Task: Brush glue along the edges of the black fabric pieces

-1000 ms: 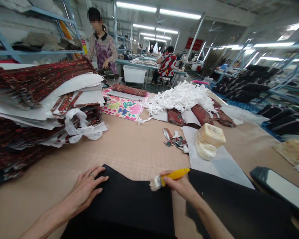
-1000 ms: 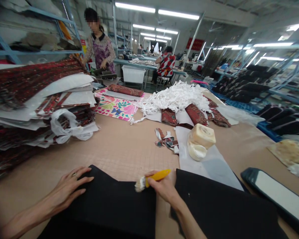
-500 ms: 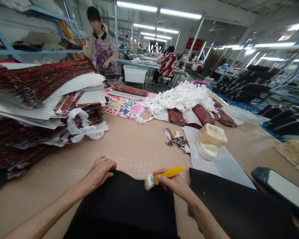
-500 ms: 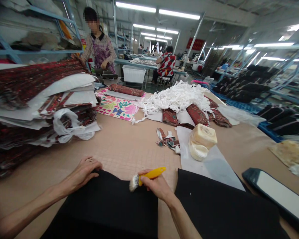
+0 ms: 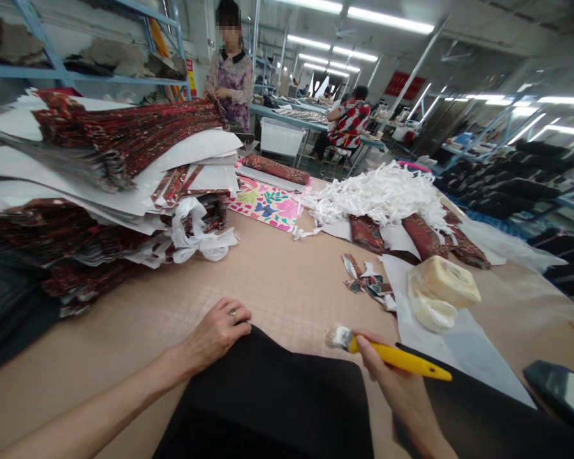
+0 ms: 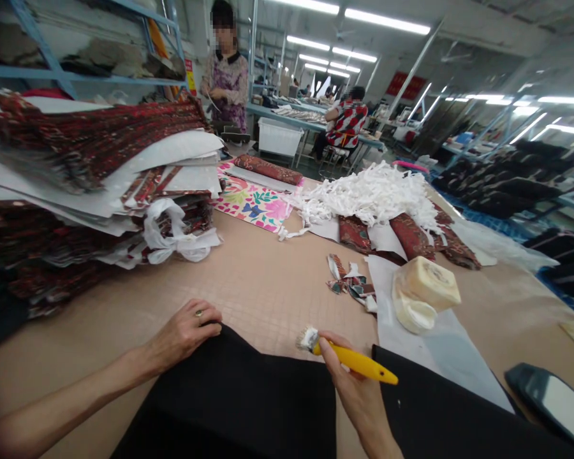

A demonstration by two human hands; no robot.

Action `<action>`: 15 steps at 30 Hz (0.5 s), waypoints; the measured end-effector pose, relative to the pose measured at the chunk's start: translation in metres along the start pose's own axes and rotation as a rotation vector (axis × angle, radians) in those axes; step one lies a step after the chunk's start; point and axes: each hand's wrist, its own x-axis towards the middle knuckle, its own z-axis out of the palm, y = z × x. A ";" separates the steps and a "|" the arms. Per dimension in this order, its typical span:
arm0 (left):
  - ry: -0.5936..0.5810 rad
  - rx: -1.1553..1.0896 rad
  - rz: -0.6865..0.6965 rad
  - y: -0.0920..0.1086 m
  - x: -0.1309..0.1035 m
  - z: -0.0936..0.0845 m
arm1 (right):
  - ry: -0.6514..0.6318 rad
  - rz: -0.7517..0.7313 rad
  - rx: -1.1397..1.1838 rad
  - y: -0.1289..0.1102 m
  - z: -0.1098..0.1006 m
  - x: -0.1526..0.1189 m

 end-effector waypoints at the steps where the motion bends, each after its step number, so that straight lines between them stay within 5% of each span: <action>1: 0.008 -0.009 0.004 0.002 0.001 -0.002 | -0.027 -0.016 0.008 -0.003 0.005 0.000; 5: 0.021 -0.063 -0.010 0.008 -0.001 -0.010 | -0.300 -0.216 0.061 -0.013 0.026 -0.002; 10: -0.028 -0.115 0.016 0.015 -0.003 -0.033 | -0.697 -0.357 -0.246 -0.020 0.036 0.000; 12: -0.066 -0.140 0.023 0.020 -0.001 -0.047 | -0.749 -0.315 -0.263 -0.016 0.021 -0.002; 15: -0.116 -0.171 0.017 0.033 -0.002 -0.068 | -0.644 -0.234 -0.305 -0.004 -0.014 -0.020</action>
